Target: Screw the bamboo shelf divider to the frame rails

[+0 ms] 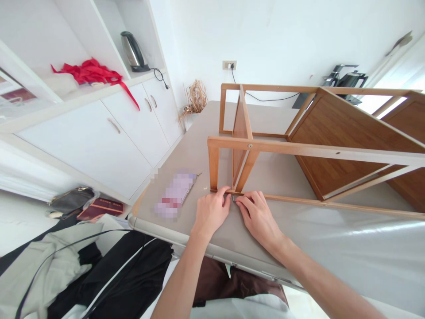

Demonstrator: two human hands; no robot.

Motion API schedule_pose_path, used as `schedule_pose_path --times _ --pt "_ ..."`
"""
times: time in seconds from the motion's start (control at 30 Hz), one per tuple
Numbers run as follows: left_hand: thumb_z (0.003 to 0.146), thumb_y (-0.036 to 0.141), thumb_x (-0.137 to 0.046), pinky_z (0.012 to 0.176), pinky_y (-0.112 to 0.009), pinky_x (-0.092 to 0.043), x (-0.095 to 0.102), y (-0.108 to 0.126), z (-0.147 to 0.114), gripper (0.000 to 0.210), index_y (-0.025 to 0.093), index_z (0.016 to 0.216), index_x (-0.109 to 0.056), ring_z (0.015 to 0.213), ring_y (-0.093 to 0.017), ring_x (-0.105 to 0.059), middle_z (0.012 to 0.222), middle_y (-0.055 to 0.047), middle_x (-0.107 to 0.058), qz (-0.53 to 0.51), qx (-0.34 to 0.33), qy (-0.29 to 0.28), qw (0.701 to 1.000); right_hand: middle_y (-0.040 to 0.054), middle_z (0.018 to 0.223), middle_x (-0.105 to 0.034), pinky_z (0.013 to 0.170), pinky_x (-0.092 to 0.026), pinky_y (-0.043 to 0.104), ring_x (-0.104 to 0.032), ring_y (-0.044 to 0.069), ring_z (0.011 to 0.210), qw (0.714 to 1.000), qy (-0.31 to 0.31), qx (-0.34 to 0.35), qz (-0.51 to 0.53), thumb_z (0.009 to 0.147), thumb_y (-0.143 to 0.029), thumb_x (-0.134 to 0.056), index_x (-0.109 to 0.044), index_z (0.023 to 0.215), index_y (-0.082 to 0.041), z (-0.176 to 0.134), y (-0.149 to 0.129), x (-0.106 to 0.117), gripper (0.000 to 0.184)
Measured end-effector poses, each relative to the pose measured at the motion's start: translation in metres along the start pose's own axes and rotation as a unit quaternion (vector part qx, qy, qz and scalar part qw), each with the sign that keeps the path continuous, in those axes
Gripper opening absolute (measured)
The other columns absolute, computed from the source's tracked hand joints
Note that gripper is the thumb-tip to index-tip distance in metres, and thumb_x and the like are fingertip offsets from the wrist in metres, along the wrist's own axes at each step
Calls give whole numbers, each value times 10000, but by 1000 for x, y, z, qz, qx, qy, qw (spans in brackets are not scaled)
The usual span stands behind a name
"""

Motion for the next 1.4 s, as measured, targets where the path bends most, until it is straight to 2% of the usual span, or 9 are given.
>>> schedule_pose_path --times 0.6,0.83,1.1,1.4 --pt "981 369 -489 615 -264 -408 0 3 -1 269 323 1205 -631 740 -220 -723 794 -7 -754 6 14 -15 1000 89 957 -540 832 -491 407 -484 217 908 1000 17 -12 0 998 -182 -418 -652 993 -208 8 -3 5 235" --pt "971 356 -500 581 -263 -369 -1 2 0 252 336 1182 -636 689 -222 -712 760 -2 -747 12 14 -20 1000 96 968 -522 840 -485 391 -451 223 920 999 -11 -11 -47 999 -180 -428 -650 1021 -202 15 -8 1 223" --pt "966 357 -498 607 -259 -382 -2 2 0 279 325 1205 -641 724 -205 -710 794 -7 -755 1 18 -33 999 97 994 -519 849 -487 386 -453 220 927 999 -14 -13 -36 998 -170 -424 -636 1027 -196 12 -7 0 215" --pt "887 349 -592 590 -272 -336 0 2 -2 360 348 1247 -605 653 -174 -672 660 76 -693 -51 -9 -24 998 96 988 -508 838 -483 389 -444 219 927 1000 -7 -12 -21 987 -127 -412 -602 986 -190 12 -7 2 201"
Point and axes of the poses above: each hand's wrist, its own z-axis towards the middle knuckle, its own x-axis out of the back of the hand, y = z × x, the point moved 8 cm from there along z, towards the middle knuckle
